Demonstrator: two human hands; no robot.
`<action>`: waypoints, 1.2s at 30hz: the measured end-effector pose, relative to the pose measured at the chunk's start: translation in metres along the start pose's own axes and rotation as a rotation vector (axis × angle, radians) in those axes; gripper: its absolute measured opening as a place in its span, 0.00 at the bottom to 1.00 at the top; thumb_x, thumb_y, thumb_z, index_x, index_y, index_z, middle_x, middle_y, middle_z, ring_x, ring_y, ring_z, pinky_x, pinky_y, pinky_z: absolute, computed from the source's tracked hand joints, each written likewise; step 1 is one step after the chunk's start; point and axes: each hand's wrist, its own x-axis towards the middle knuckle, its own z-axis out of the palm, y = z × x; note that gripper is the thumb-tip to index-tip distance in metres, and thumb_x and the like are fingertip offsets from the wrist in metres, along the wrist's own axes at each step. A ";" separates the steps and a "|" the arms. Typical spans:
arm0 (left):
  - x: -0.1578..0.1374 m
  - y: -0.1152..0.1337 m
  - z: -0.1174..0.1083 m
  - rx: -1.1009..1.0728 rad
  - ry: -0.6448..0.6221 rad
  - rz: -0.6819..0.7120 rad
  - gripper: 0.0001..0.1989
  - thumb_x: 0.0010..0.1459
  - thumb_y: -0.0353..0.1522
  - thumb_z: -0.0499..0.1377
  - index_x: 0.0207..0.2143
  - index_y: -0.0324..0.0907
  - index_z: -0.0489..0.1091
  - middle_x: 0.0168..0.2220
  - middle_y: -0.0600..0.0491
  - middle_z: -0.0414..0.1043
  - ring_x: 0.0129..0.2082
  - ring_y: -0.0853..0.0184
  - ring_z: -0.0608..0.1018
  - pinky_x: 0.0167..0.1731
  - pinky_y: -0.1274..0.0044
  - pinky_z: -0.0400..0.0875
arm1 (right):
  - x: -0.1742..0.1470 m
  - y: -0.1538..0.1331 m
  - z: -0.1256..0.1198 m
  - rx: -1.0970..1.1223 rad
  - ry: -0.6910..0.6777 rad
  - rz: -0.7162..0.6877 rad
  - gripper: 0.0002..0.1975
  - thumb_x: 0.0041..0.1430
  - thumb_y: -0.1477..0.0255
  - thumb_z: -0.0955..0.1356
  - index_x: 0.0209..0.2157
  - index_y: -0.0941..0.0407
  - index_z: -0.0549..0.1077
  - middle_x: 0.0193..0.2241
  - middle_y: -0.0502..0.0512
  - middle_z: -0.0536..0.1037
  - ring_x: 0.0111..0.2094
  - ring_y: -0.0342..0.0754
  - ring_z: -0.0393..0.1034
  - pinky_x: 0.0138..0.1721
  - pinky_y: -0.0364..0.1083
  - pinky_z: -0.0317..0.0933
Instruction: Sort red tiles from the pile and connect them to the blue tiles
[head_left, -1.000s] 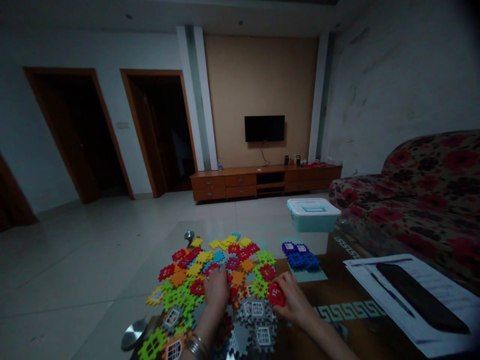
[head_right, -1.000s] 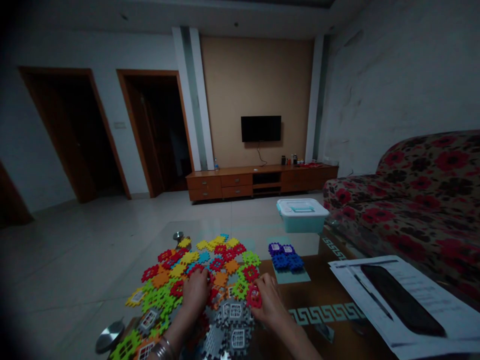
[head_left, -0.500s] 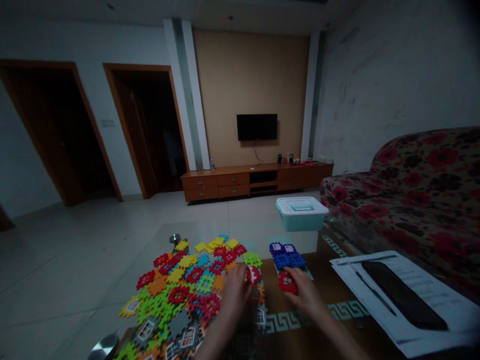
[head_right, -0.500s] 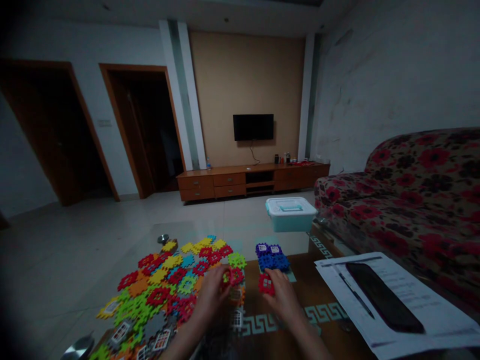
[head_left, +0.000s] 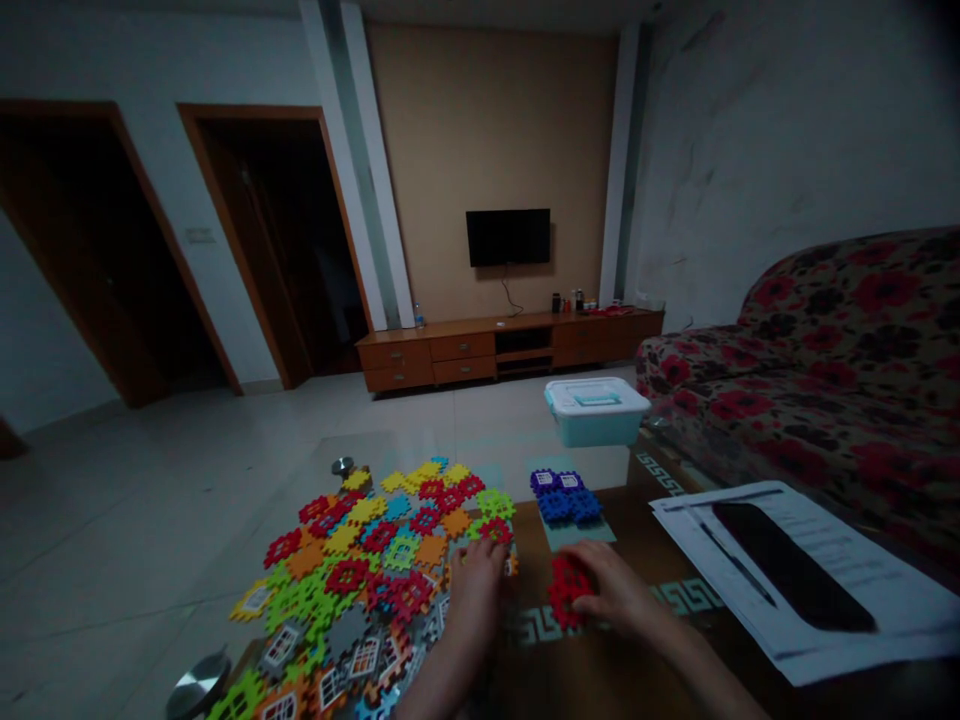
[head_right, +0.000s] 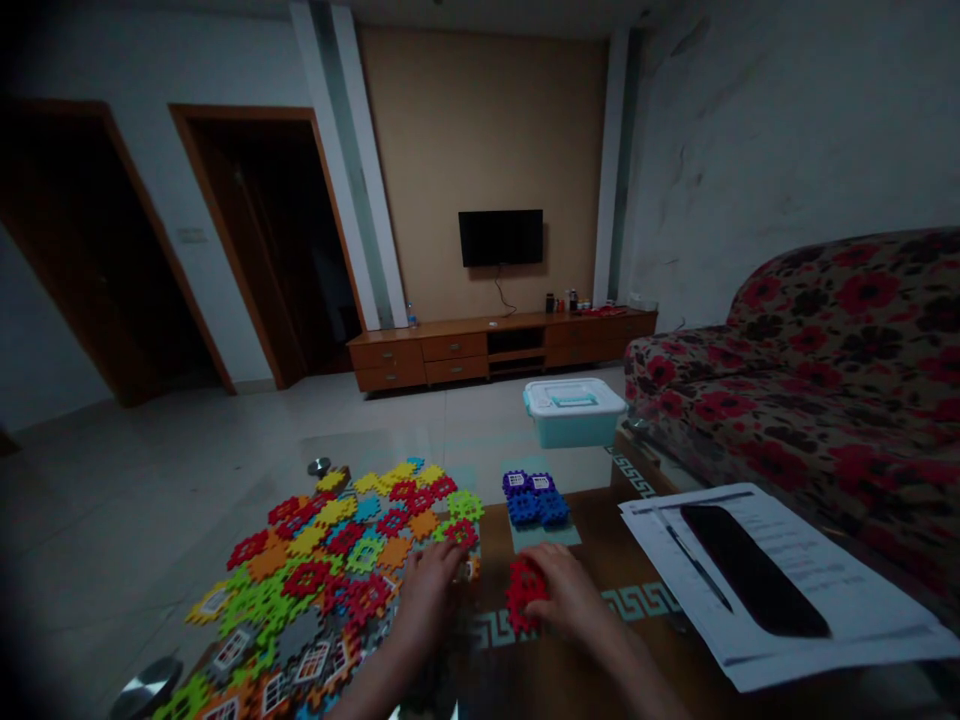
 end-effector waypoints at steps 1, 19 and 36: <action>0.000 -0.012 -0.010 0.032 0.006 -0.061 0.21 0.57 0.25 0.49 0.50 0.45 0.71 0.57 0.49 0.70 0.58 0.57 0.68 0.55 0.64 0.59 | 0.000 -0.002 0.004 -0.025 -0.052 -0.002 0.32 0.39 0.78 0.73 0.51 0.55 0.74 0.51 0.59 0.75 0.53 0.58 0.65 0.54 0.52 0.58; -0.036 -0.092 -0.038 0.251 -0.134 -0.299 0.19 0.55 0.27 0.55 0.50 0.43 0.68 0.57 0.44 0.68 0.58 0.52 0.67 0.51 0.62 0.62 | -0.005 -0.010 0.012 -0.082 -0.083 -0.078 0.22 0.47 0.77 0.71 0.47 0.52 0.74 0.49 0.56 0.75 0.52 0.57 0.65 0.53 0.53 0.55; -0.029 -0.089 -0.035 0.248 -0.096 -0.320 0.17 0.59 0.27 0.52 0.51 0.42 0.69 0.55 0.42 0.69 0.56 0.53 0.69 0.49 0.62 0.62 | -0.002 0.013 -0.004 -0.070 -0.100 -0.058 0.28 0.44 0.79 0.67 0.50 0.51 0.74 0.50 0.56 0.75 0.53 0.55 0.65 0.53 0.51 0.56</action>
